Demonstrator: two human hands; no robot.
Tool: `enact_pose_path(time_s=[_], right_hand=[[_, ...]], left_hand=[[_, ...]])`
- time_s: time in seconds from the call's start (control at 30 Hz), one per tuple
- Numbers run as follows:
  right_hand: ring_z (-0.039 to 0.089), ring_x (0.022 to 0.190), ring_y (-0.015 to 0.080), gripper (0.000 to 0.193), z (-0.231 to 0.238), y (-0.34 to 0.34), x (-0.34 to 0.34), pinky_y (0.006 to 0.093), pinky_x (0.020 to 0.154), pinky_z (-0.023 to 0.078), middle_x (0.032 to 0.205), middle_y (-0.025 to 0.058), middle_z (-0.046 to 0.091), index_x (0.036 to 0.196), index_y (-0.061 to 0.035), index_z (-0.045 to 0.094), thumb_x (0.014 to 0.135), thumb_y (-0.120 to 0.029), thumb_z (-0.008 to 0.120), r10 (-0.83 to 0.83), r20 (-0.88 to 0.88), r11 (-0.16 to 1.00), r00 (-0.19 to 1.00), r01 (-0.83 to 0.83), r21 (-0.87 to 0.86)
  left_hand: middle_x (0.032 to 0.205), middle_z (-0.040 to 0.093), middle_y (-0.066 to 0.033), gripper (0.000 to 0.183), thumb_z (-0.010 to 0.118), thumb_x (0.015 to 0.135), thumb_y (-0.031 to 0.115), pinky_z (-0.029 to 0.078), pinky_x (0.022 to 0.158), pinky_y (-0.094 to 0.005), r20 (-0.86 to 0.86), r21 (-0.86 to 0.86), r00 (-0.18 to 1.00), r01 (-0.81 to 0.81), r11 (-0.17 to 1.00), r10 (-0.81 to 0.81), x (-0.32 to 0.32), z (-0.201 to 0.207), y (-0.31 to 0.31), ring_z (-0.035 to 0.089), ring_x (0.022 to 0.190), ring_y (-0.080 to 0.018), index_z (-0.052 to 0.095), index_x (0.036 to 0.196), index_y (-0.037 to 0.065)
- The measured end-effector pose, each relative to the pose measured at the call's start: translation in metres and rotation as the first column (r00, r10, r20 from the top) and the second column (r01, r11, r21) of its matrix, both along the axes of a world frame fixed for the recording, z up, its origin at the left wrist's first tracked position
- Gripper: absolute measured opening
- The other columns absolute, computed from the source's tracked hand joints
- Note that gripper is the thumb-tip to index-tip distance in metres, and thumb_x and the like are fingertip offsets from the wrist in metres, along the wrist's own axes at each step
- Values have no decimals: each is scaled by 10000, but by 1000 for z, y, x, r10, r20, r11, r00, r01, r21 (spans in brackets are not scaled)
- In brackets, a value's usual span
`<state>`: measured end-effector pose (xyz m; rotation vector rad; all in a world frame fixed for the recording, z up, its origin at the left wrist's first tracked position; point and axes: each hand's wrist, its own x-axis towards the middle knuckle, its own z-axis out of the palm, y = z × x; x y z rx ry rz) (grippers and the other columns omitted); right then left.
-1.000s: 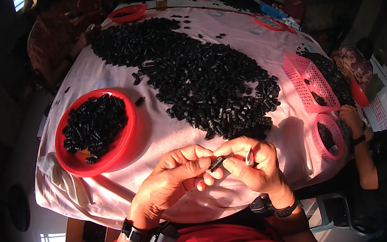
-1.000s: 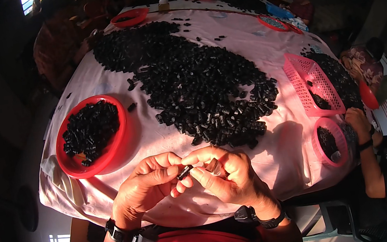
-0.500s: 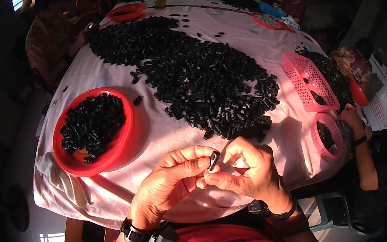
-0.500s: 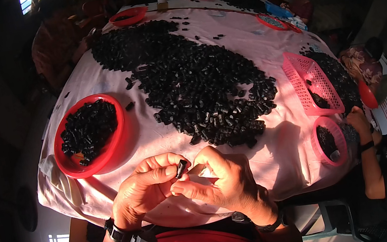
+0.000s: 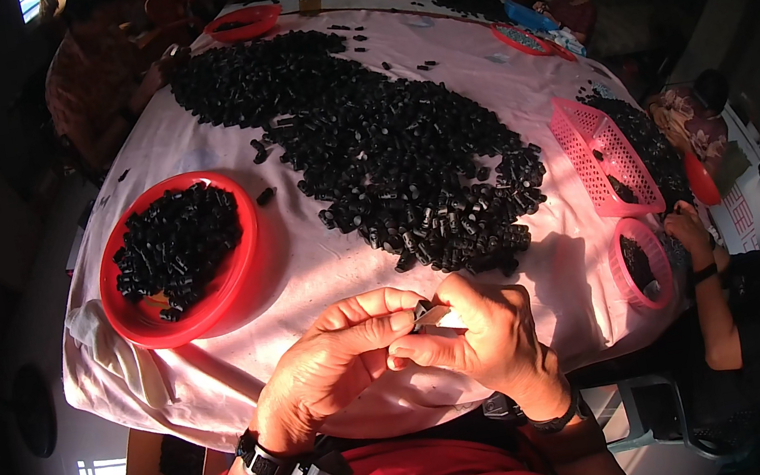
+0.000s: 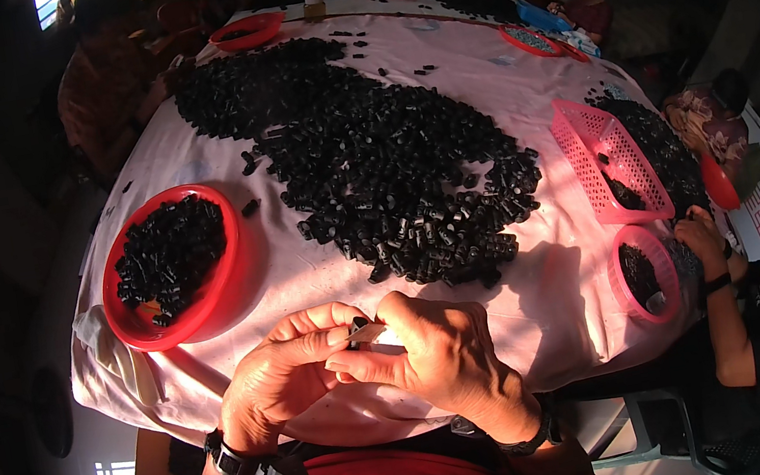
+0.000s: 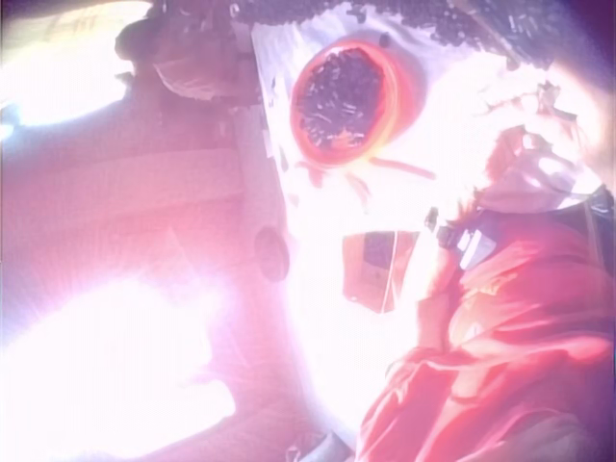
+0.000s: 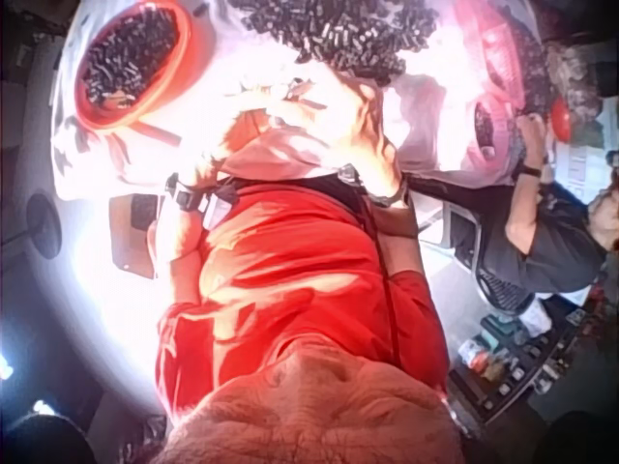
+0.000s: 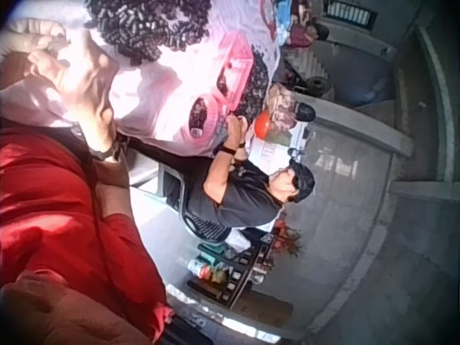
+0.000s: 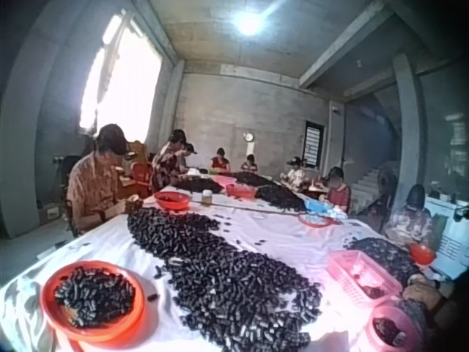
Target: Sort and inspect small black shoe components at a production table.
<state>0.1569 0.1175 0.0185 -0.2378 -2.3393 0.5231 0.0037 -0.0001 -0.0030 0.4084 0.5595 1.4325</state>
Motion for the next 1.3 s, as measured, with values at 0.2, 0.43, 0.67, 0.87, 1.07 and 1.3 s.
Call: enact_pose_path(time_s=[0.2,0.43,0.67,0.87,1.07,1.3], right_hand=[[675,573,179,394,4,-2,-1,300,482,509,701,5,689,914,-79,640,752,-400,802,-19,-7,999,1000,19,27],[665,557,178,395,1,-2,0,303,463,498,684,6,673,906,-80,640,753,-408,799,-51,-3,998,999,51,45],[640,521,180,387,0,-2,2,313,437,475,659,11,639,870,-82,628,755,-412,794,-65,-7,996,998,65,57],[641,520,187,395,-2,-1,0,316,427,470,657,18,643,874,-81,634,764,-431,778,-61,5,994,998,60,88],[646,522,190,405,-3,0,1,313,428,472,640,22,644,893,-75,644,773,-442,765,-64,24,992,998,61,111],[641,512,186,415,-2,0,0,308,435,477,616,21,637,845,-66,630,753,-439,787,-42,-20,996,999,44,74]], left_hand=[[1067,658,-70,263,623,912,95,500,829,-288,26,26,1000,2,1000,-3,0,4,-1,626,898,-132,614,1157,3],[1058,665,-75,266,631,905,95,492,830,-289,3,-3,999,-40,999,40,3,5,0,619,906,-131,619,1154,2],[1100,661,-93,270,641,895,104,502,837,-293,-12,30,1000,-23,999,24,2,-1,1,634,935,-147,617,1142,0],[1097,662,-87,250,633,902,105,506,840,-286,-13,-5,999,-34,999,34,2,-1,-1,653,921,-160,623,1133,12],[1086,660,-76,238,641,899,117,506,830,-281,9,-8,999,-36,999,36,5,1,0,656,892,-152,630,1118,24],[1062,652,-51,231,598,937,92,500,873,-274,62,37,998,15,999,-18,2,3,0,622,933,-125,610,1151,5]])
